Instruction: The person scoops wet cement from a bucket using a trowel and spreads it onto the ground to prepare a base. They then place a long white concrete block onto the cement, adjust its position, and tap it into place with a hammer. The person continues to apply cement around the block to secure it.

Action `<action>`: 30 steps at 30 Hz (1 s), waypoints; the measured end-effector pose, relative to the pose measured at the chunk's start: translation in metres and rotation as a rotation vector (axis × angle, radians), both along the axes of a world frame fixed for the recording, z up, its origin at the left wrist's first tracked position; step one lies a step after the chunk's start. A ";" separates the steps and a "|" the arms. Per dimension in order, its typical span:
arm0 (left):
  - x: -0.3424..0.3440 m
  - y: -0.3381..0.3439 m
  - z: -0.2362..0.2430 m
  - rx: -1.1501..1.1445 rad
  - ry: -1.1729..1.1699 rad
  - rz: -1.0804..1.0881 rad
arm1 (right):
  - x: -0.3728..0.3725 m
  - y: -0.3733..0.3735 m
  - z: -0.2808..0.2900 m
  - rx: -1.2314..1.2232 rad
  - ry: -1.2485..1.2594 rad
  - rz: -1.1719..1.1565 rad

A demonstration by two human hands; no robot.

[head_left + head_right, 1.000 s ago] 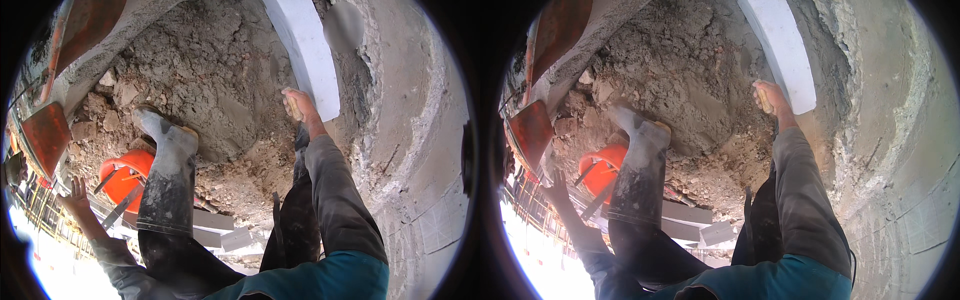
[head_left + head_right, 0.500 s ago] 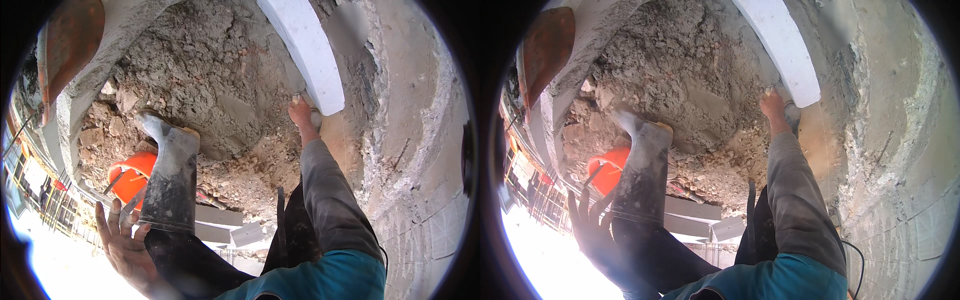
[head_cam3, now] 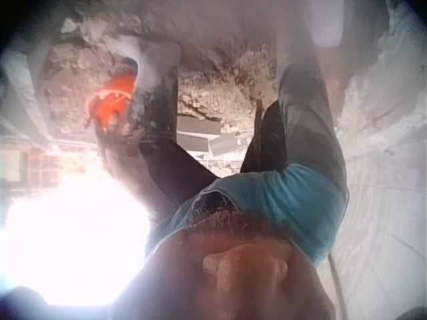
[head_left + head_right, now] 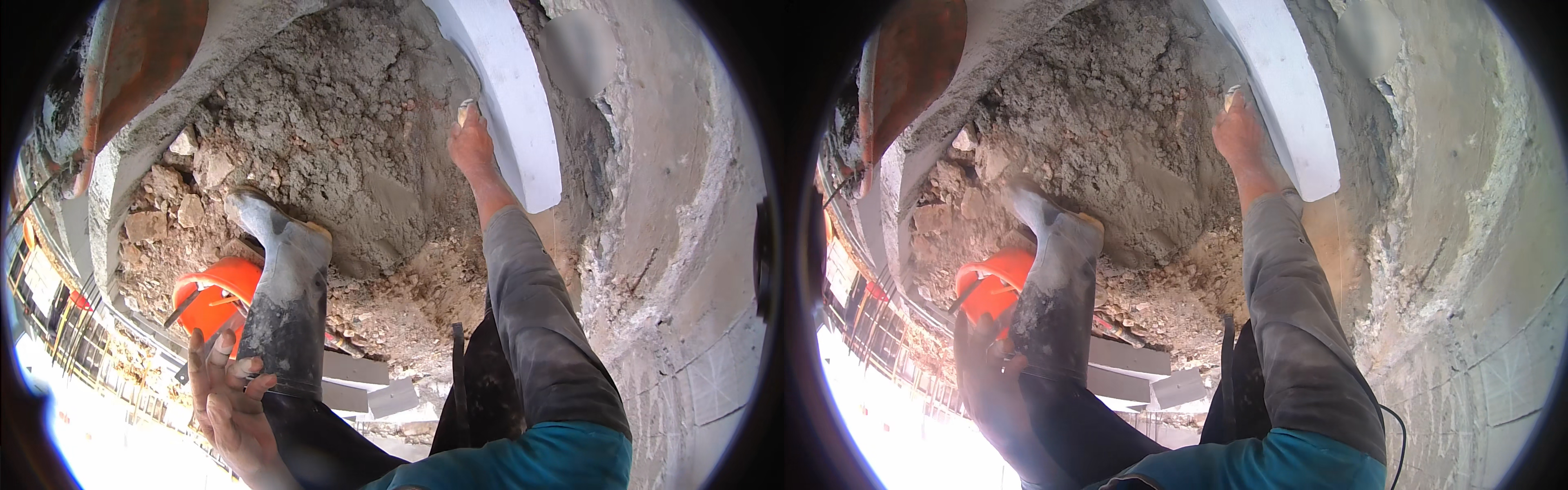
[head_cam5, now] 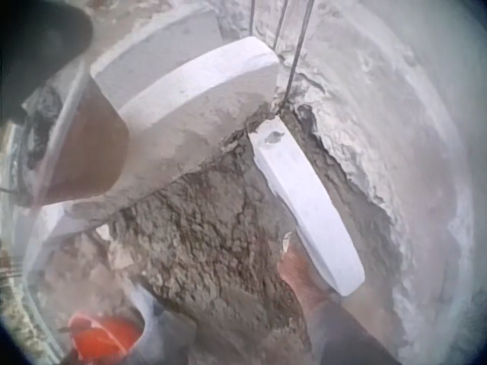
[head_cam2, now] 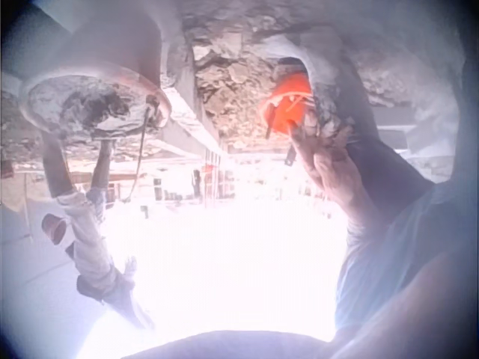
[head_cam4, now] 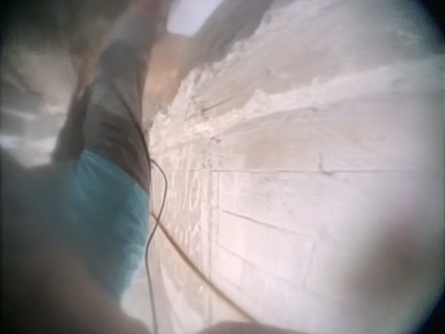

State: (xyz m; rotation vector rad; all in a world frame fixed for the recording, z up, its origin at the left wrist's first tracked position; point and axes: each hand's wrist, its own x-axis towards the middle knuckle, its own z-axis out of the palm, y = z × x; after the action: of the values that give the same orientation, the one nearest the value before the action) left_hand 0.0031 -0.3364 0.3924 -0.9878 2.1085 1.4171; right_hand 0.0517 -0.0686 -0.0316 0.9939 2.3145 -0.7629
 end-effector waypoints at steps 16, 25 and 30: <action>-0.001 -0.018 0.002 0.315 0.014 0.144 | 0.040 -0.020 0.113 -0.453 0.321 -0.287; -0.021 -0.013 -0.004 0.427 0.121 0.117 | -0.277 -0.028 0.422 0.256 0.648 1.064; -0.036 -0.017 0.006 0.449 0.171 0.193 | -0.355 -0.061 0.414 0.244 0.320 1.398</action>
State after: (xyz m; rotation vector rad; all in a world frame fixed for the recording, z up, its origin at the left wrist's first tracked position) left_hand -0.0331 -0.3538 0.3988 -0.9284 1.7150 2.0205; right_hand -0.3028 -0.1293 0.3824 -0.7926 2.6167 -0.0199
